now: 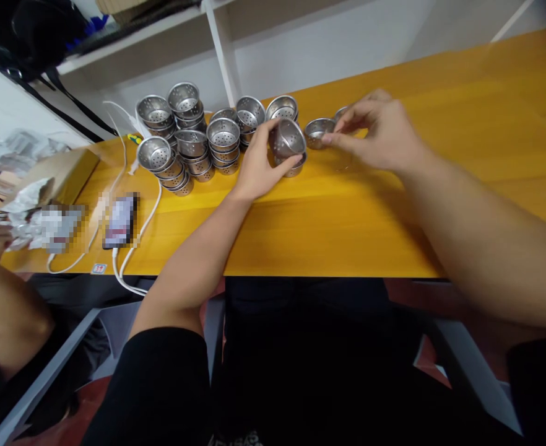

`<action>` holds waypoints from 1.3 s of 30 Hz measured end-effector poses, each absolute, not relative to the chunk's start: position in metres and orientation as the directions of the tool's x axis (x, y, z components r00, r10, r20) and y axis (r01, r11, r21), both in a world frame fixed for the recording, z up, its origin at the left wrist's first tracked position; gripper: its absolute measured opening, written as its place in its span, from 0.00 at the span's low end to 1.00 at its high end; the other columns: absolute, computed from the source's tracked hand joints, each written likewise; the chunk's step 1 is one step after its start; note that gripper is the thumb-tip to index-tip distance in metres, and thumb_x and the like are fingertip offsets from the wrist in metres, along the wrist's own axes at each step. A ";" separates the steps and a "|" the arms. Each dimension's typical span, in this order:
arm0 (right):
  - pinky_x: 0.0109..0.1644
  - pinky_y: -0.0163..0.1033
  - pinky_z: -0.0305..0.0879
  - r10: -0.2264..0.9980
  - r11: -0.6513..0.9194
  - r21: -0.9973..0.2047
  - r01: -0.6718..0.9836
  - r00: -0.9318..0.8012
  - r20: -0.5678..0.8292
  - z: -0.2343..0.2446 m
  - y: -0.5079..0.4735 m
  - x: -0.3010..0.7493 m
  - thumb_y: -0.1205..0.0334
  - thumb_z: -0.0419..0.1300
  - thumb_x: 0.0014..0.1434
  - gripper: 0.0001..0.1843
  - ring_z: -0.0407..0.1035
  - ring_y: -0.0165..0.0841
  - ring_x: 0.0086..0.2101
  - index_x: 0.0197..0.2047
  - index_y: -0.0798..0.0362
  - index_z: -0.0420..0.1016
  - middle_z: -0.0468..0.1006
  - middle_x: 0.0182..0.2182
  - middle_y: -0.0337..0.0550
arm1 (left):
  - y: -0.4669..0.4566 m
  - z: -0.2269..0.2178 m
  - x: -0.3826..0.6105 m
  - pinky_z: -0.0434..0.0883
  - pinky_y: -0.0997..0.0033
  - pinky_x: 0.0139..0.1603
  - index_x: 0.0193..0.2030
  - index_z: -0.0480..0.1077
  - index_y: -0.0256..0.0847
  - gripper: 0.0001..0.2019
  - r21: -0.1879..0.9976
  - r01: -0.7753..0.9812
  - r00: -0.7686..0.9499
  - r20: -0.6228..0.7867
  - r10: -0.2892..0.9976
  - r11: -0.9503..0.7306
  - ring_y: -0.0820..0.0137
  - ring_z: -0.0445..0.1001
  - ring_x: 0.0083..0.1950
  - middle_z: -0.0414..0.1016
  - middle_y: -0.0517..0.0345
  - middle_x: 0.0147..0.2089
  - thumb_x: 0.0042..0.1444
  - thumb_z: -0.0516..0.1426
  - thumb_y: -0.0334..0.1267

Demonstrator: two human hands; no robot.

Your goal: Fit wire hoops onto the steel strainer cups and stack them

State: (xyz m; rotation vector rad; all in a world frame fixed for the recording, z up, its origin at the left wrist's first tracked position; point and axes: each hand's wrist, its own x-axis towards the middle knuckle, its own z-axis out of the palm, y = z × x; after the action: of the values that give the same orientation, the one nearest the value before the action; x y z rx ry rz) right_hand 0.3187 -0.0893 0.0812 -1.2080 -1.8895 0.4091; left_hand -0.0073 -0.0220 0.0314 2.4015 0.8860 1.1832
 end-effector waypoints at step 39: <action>0.76 0.84 0.80 0.807 0.590 -0.651 0.479 -0.377 0.454 0.059 -0.090 0.291 0.09 0.71 0.74 0.37 0.87 0.67 0.61 0.62 0.29 0.95 0.92 0.66 0.51 | 0.011 -0.011 -0.014 0.83 0.29 0.92 0.83 0.72 0.46 0.53 0.654 0.307 0.515 0.496 0.699 -0.691 0.41 0.87 0.87 0.84 0.26 0.86 0.70 0.70 0.86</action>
State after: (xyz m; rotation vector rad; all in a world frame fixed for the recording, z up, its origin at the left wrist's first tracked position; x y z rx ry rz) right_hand 0.2911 -0.0905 0.0593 -1.0190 -2.0408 0.5380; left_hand -0.0143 0.0108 -0.0112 2.2671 0.8211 1.0581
